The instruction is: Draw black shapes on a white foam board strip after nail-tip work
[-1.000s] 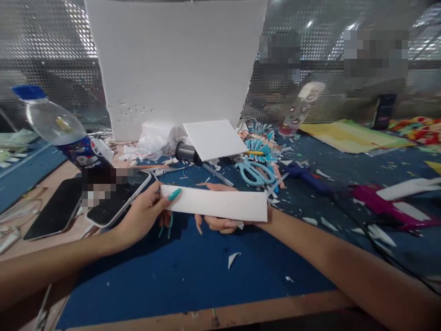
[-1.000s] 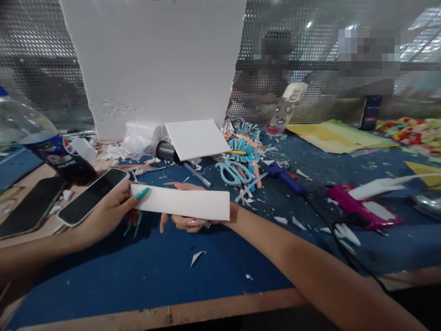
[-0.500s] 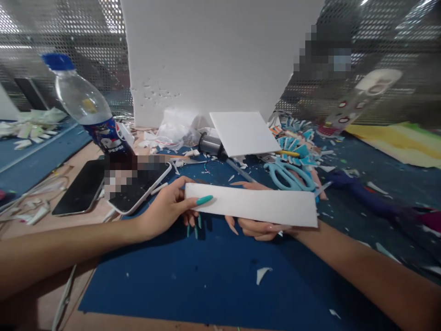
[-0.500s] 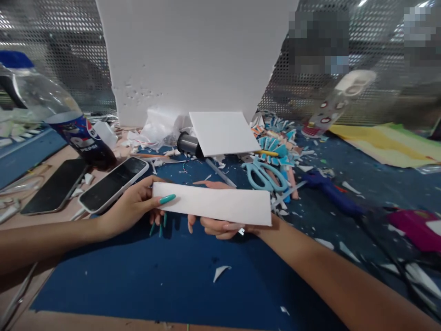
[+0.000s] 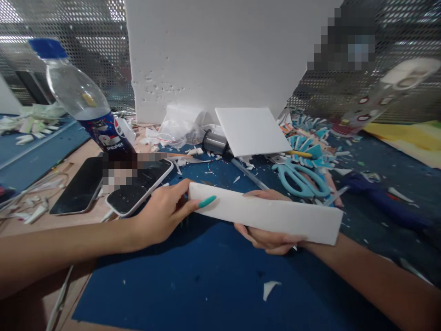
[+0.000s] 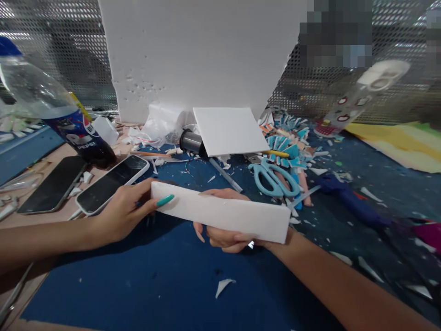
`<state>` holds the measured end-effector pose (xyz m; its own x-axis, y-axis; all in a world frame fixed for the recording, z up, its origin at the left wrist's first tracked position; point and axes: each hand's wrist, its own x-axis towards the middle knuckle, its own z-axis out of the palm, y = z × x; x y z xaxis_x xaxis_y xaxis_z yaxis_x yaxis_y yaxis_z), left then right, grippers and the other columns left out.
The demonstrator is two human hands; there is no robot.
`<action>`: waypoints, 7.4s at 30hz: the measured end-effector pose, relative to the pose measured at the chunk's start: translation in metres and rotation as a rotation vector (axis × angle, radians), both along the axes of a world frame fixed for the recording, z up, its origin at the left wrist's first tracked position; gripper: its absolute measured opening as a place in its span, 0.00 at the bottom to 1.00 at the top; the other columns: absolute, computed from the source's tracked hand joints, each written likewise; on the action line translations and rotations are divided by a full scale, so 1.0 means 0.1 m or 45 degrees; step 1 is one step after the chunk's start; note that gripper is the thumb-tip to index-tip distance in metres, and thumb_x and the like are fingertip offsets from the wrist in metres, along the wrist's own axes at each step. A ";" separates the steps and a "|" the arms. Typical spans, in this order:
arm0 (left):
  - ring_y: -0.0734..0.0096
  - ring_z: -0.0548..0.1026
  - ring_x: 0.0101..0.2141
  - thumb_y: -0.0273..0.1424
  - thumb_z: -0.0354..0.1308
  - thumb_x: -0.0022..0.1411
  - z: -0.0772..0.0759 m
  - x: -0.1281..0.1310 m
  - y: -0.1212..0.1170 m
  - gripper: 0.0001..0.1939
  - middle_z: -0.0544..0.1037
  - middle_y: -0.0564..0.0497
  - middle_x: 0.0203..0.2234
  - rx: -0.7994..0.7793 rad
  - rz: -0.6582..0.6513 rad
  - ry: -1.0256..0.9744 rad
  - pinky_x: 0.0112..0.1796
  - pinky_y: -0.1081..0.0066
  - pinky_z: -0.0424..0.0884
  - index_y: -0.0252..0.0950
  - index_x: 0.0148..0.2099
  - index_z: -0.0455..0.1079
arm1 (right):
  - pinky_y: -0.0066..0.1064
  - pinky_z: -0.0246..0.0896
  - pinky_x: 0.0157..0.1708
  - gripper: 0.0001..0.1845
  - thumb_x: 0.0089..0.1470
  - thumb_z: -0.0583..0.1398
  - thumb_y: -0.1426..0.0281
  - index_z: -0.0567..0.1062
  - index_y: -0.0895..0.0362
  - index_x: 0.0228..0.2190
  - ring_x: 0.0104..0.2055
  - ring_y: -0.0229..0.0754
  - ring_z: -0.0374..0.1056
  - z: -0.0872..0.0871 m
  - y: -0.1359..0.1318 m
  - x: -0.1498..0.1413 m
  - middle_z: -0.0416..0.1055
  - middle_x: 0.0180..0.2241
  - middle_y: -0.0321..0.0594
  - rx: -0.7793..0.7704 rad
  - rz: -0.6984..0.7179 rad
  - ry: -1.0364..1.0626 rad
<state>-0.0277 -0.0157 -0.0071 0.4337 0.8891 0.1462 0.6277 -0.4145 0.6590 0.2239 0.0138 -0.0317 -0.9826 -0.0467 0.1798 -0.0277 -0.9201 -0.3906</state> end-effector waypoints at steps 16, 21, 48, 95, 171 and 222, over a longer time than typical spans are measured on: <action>0.76 0.63 0.17 0.23 0.52 0.64 0.34 -0.10 0.16 0.10 0.68 0.59 0.17 1.581 -0.487 0.865 0.20 0.72 0.56 0.36 0.29 0.63 | 0.24 0.43 0.09 0.35 0.58 0.39 0.57 0.68 0.77 0.42 0.12 0.33 0.53 0.03 -0.06 0.03 0.65 0.18 0.39 -0.144 0.001 -0.123; 0.77 0.61 0.17 0.23 0.55 0.63 0.37 -0.08 0.15 0.12 0.66 0.60 0.16 1.693 -0.503 0.899 0.20 0.71 0.55 0.36 0.27 0.64 | 0.25 0.44 0.10 0.34 0.58 0.40 0.58 0.68 0.77 0.41 0.10 0.33 0.53 0.01 -0.04 0.01 0.66 0.17 0.39 -0.114 0.029 -0.091; 0.70 0.71 0.28 0.28 0.49 0.67 0.31 -0.12 0.31 0.06 0.72 0.51 0.26 1.462 -0.189 0.847 0.25 0.74 0.64 0.37 0.36 0.64 | 0.23 0.48 0.10 0.34 0.58 0.43 0.56 0.68 0.77 0.42 0.12 0.34 0.53 -0.02 0.00 0.00 0.64 0.15 0.39 -0.053 -0.110 -0.018; 0.71 0.62 0.19 0.29 0.55 0.63 0.16 -0.03 0.11 0.12 0.66 0.56 0.15 1.511 -0.127 0.721 0.22 0.69 0.57 0.37 0.26 0.61 | 0.20 0.42 0.04 0.43 0.59 0.33 0.48 0.70 0.72 0.38 0.06 0.30 0.45 -0.02 -0.12 -0.07 0.62 0.10 0.35 -0.108 -0.179 -0.114; 0.69 0.59 0.16 0.29 0.41 0.57 0.01 0.26 -0.31 0.02 0.63 0.54 0.17 0.497 -0.800 -0.339 0.18 0.69 0.59 0.39 0.31 0.52 | 0.24 0.45 0.06 0.26 0.47 0.61 0.45 0.61 0.53 0.27 0.11 0.30 0.52 0.27 -0.39 -0.53 0.58 0.15 0.26 0.874 -1.645 -1.489; 0.78 0.58 0.17 0.24 0.45 0.58 0.03 0.17 -0.07 0.06 0.60 0.58 0.17 0.304 -0.511 -0.400 0.20 0.75 0.57 0.34 0.38 0.60 | 0.29 0.48 0.16 0.23 0.45 0.62 0.47 0.64 0.51 0.31 0.19 0.38 0.57 0.16 0.18 -0.67 0.55 0.17 0.30 0.890 -1.801 -1.371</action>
<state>-0.0105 -0.0227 -0.0040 0.6341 0.5897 0.5001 0.1784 -0.7409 0.6475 0.1572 0.0320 -0.0155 -0.0290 0.9900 -0.1378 -0.0365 -0.1388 -0.9896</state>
